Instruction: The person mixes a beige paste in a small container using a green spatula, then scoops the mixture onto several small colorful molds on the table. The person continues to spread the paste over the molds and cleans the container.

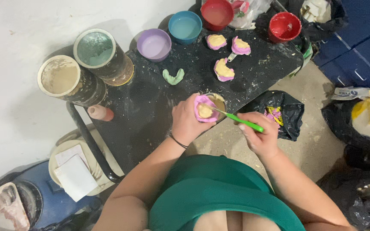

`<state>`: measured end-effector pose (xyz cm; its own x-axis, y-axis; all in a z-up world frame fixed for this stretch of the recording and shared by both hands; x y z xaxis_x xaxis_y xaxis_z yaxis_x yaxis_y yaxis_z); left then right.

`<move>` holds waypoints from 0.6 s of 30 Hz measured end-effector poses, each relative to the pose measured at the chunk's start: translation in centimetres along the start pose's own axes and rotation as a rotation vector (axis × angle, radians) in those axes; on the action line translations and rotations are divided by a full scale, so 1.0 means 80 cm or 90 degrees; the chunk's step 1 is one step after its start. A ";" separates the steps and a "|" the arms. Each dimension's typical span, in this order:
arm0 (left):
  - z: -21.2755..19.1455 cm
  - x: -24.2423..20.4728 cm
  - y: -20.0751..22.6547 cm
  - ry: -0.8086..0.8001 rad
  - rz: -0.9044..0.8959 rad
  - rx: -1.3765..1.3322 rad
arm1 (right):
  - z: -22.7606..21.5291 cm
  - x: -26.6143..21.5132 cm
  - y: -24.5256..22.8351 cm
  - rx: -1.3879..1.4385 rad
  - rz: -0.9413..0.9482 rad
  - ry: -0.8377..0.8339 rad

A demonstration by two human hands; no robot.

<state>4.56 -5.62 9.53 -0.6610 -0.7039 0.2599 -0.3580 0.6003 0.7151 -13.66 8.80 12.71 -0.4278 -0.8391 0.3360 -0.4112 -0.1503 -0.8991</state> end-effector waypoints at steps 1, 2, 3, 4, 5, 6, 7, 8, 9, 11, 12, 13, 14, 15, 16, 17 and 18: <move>0.003 -0.001 -0.002 -0.002 -0.001 0.001 | 0.002 0.002 0.000 0.002 0.002 0.000; 0.005 -0.002 -0.007 0.002 -0.017 0.013 | 0.007 0.004 0.002 -0.009 0.018 -0.019; 0.008 -0.002 -0.011 0.005 -0.031 0.025 | 0.011 0.006 0.004 -0.020 0.034 -0.036; 0.003 0.001 -0.005 0.002 -0.031 0.026 | 0.011 0.004 0.010 -0.020 0.036 -0.034; -0.001 0.003 0.000 -0.009 -0.036 0.020 | 0.006 0.005 0.020 0.025 0.064 -0.015; -0.004 0.006 0.005 -0.020 -0.042 0.015 | 0.001 0.004 0.031 0.069 0.092 0.004; -0.006 0.003 0.003 -0.022 -0.041 0.015 | 0.000 0.007 0.025 0.070 0.093 0.006; -0.008 -0.001 -0.001 -0.024 -0.052 0.014 | -0.006 0.010 0.022 0.077 0.108 0.035; -0.010 -0.005 -0.005 -0.025 -0.064 0.012 | -0.013 0.012 0.019 0.085 0.122 0.063; -0.011 -0.011 -0.012 -0.034 -0.073 0.003 | -0.005 0.016 0.060 0.043 0.123 0.053; -0.011 -0.016 -0.016 -0.042 -0.084 -0.006 | 0.000 0.017 0.080 0.000 0.123 0.041; -0.006 -0.019 -0.011 -0.045 -0.084 -0.007 | 0.006 0.018 0.079 0.000 0.126 0.043; -0.004 -0.020 -0.002 -0.022 -0.055 -0.013 | 0.016 0.021 0.083 -0.066 0.162 0.027; -0.003 -0.021 0.008 0.002 -0.026 -0.019 | 0.025 0.024 0.088 -0.131 0.198 0.012; 0.001 -0.025 0.005 0.000 -0.026 -0.019 | 0.027 0.025 0.088 -0.131 0.200 0.013; 0.005 -0.029 0.002 -0.003 -0.027 -0.021 | 0.031 0.025 0.095 -0.162 0.240 0.000; 0.010 -0.033 -0.002 -0.006 -0.028 -0.023 | 0.035 0.025 0.102 -0.193 0.280 -0.012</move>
<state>5.85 -3.57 8.25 -0.6511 -0.7257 0.2224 -0.3624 0.5547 0.7490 -15.62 4.42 5.30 -0.5982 -0.7989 -0.0620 -0.4117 0.3728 -0.8316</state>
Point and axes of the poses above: each hand's wrist, its own x-axis towards the middle knuckle, its own z-axis out of the palm, y = z × x, the point moved 8 cm from there along x, towards the middle knuckle, and after that the axes turned 14 degrees about z, right-handed, at the moved point
